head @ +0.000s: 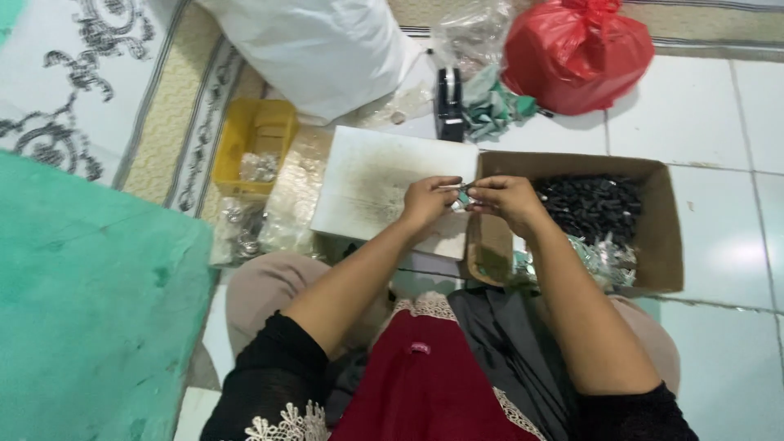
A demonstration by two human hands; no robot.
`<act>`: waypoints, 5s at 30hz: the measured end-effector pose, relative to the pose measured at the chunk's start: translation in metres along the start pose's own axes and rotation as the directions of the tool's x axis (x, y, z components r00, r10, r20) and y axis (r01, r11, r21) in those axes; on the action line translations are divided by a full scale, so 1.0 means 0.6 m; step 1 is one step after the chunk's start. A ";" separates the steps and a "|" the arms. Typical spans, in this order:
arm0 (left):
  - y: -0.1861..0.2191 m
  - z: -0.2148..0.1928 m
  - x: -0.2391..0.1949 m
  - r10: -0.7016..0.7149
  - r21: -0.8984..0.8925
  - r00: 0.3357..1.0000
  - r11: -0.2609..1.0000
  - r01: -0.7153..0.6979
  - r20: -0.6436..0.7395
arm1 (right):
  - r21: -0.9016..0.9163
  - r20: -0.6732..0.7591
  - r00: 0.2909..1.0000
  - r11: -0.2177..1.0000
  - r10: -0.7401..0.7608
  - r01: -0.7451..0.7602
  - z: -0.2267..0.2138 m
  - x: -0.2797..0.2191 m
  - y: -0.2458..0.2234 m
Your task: The person sorts various small metal components by hand into different containers, picking them from boxes and a small white platform.
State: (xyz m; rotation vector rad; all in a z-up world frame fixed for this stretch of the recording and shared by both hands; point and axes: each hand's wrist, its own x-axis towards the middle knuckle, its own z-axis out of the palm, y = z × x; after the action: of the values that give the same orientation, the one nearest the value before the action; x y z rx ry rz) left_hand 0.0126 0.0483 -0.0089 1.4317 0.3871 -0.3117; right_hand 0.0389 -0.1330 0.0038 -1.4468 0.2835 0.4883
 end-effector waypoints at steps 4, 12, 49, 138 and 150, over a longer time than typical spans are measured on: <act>0.020 -0.100 -0.011 0.013 0.063 0.998 0.998 -0.009 -0.065 | -0.018 0.094 0.996 1.000 0.006 -0.005 0.094 0.038 0.021; 0.017 -0.159 -0.027 -0.078 -0.117 0.968 0.992 0.051 -0.239 | -0.209 0.111 0.993 0.978 0.038 -0.014 0.197 0.032 0.012; -0.026 0.018 -0.059 0.627 0.388 0.693 0.576 -0.720 0.355 | -0.949 -0.012 0.990 0.312 -0.141 0.033 -0.272 -0.079 0.060; -0.258 0.223 0.046 -0.239 -0.448 0.952 0.841 0.302 0.193 | -0.174 -0.100 0.973 0.959 0.208 -0.223 -0.252 -0.033 0.130; -0.249 0.258 0.041 -0.231 -0.250 0.971 0.938 0.241 0.068 | -0.135 -0.145 0.981 0.980 0.128 -0.148 -0.246 -0.039 0.115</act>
State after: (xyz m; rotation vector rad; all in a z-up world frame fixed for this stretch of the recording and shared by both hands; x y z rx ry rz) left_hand -0.0190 -0.1221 -0.1388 1.1240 0.5507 -0.4651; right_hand 0.0008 -0.2790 -0.0628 -1.6126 0.4680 0.5328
